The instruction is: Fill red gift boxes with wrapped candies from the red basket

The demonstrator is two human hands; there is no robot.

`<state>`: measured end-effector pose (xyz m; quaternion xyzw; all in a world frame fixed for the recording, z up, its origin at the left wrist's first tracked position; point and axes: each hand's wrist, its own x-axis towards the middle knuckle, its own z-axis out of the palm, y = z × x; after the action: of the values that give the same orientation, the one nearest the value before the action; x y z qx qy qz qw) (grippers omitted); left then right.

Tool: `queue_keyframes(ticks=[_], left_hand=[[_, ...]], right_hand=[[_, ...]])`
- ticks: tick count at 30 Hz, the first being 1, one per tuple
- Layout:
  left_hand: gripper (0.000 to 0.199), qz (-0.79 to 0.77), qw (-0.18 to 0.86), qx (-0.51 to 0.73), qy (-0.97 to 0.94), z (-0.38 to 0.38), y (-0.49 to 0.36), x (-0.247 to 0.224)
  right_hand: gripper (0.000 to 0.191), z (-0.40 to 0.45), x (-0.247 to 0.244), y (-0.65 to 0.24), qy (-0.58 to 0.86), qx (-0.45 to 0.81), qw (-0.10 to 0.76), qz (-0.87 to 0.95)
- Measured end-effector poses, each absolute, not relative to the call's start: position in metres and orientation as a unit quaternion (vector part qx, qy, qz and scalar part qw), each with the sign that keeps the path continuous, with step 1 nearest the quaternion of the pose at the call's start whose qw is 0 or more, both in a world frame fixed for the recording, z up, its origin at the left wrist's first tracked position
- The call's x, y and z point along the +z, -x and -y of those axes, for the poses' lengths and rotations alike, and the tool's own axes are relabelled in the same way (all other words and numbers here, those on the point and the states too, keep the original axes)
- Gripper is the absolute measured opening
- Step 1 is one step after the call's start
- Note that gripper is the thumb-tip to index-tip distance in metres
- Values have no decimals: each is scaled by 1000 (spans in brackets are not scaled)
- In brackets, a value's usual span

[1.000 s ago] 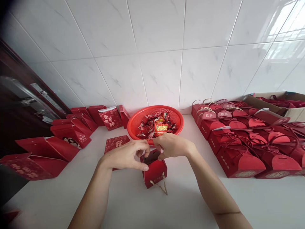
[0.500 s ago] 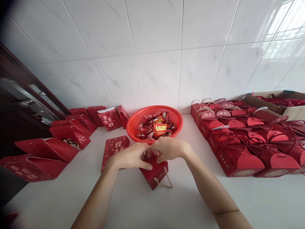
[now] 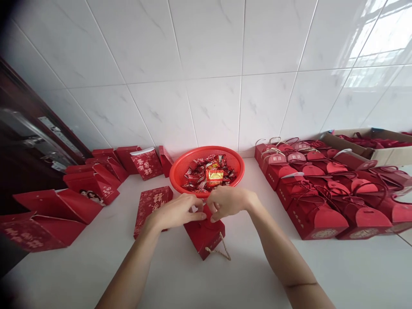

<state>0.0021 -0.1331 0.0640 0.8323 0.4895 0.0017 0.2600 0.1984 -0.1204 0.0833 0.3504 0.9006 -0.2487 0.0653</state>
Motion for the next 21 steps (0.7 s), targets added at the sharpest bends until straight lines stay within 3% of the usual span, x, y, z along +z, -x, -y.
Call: queue_keyframes(ticks=[6,10,14,21], left_hand=[[18,-527,264,-18,-808,134,-13,59],[42,-533,327,-23,-780,131,-11,55],[54,-515,369,-49,-773,126,-8,51],[65,-486,367,-101,-786,119,-6,52]], right_hand=[[19,131,74,-222,-413,-267,70,-868],[28,142,50,-243,-444,-276,85,-848],[39,154,16,-257,-457,-311,26,-833],[33,167,-15,-262,-371,-639,-165,-653]])
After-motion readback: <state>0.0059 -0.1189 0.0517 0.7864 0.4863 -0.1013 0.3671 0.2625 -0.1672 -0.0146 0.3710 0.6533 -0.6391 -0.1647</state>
